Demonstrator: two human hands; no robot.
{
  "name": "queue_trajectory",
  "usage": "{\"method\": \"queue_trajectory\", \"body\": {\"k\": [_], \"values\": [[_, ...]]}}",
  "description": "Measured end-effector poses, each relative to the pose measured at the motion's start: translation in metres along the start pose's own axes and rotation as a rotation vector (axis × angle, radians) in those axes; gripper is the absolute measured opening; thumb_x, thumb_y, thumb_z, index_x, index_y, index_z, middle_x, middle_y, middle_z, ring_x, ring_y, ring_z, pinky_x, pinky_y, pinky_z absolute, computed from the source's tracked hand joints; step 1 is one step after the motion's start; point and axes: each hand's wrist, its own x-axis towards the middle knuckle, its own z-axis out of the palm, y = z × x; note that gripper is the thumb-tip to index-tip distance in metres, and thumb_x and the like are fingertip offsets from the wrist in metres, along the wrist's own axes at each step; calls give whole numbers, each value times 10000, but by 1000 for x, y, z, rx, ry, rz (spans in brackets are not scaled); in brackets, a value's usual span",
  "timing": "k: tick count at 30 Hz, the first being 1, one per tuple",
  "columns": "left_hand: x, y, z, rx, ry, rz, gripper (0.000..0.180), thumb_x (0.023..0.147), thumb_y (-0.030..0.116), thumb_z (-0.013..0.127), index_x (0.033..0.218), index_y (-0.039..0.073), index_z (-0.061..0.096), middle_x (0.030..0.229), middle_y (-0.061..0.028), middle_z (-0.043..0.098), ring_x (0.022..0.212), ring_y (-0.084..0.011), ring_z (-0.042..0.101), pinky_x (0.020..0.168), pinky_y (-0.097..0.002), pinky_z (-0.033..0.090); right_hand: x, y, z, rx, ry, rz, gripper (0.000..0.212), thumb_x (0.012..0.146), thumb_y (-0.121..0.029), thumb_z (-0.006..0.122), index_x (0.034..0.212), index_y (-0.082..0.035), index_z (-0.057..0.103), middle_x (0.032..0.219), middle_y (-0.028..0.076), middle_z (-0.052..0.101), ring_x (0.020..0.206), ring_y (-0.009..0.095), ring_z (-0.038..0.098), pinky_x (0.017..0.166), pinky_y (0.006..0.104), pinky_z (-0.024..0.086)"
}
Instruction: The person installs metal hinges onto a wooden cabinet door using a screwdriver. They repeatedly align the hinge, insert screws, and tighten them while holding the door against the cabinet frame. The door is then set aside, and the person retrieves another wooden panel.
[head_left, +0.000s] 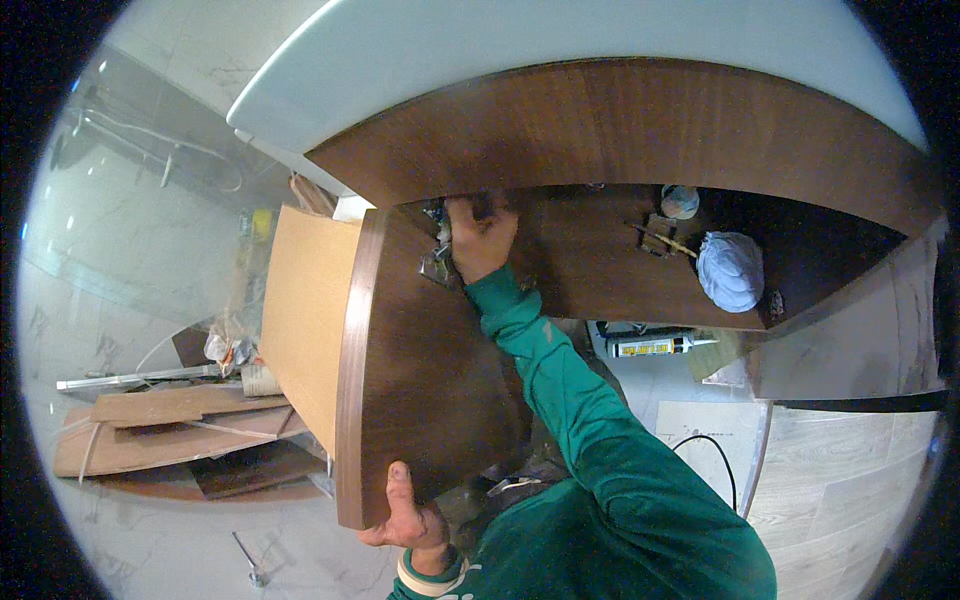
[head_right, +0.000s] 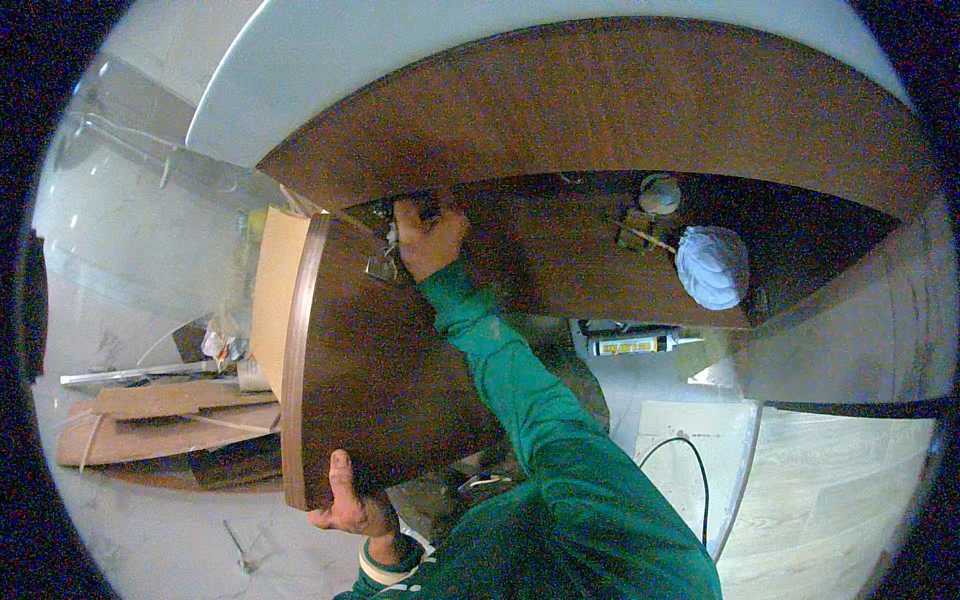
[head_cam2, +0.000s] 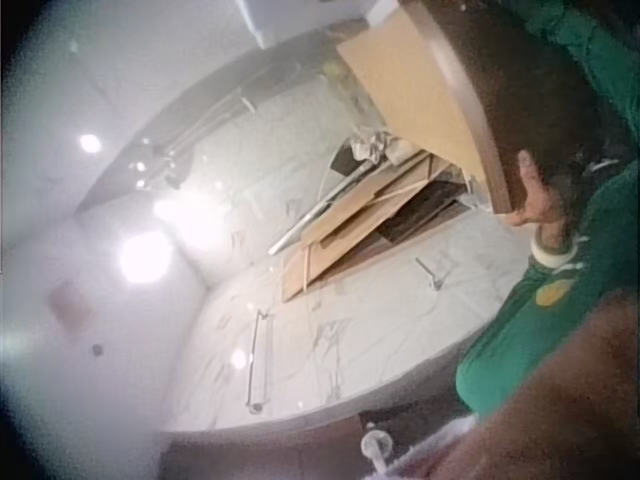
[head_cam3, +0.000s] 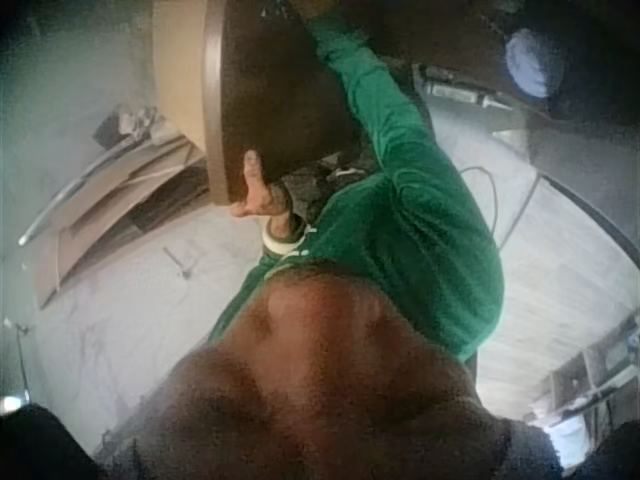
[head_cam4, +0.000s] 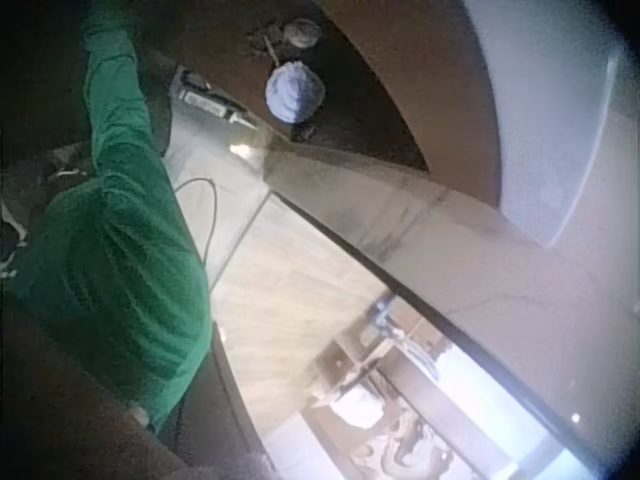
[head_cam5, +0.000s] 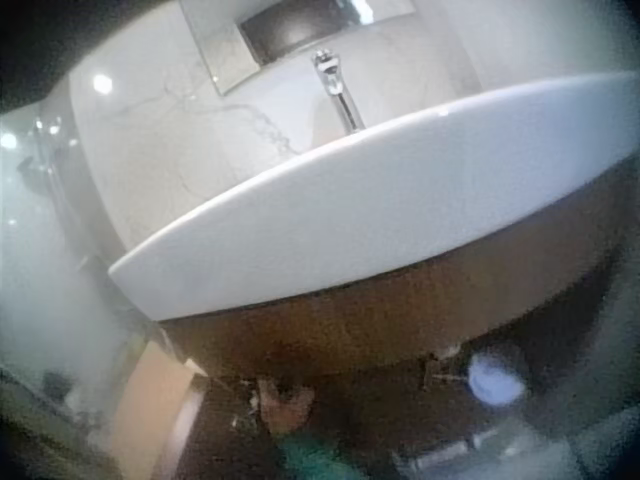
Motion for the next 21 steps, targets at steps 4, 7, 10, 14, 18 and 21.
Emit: {"method": "queue_trajectory", "body": {"k": [4,7,10,14,18,21], "values": [[1,-1,-3,59,-8,31,248,746,-1,747,936,-111,632,1096,-224,590,857,-289,622,803,-459,557,-1,-10,0,22,-8,19,213,814,-104,652,980,28,627,910,78,674,837,156,600,750,311,478],[-2,-9,-3,-20,20,56,282,745,-64,700,990,-94,566,1113,-222,581,887,-286,615,820,-452,548,-5,-14,-5,3,-41,-27,199,812,-109,645,953,29,618,837,71,664,776,147,585,702,304,472],[-6,-17,-6,131,-37,287,445,740,-162,631,1127,-50,443,1185,-230,549,963,-287,591,862,-462,529,-8,-8,-6,81,-60,-28,153,805,-101,631,886,25,598,763,55,632,708,129,548,633,296,449],[-10,-22,-13,49,3,143,483,739,-176,642,1139,-50,402,1236,-248,505,1003,-311,583,934,-479,511,-6,2,-1,-222,41,-12,404,772,-294,683,977,43,599,704,132,620,618,282,566,619,438,463],[-14,-21,-14,439,-6,383,325,757,-26,715,1037,-88,562,1053,-237,624,893,-306,623,817,-466,537,-7,-2,-8,-112,-66,184,417,756,-320,691,939,41,593,773,179,592,731,308,549,700,451,447],[-15,-19,-15,243,102,139,355,760,-2,725,1081,-78,594,1036,-219,651,871,-296,629,795,-476,547,-6,-4,-13,-109,-154,259,446,750,-344,694,940,47,591,870,230,580,815,333,545,742,454,444]]}}
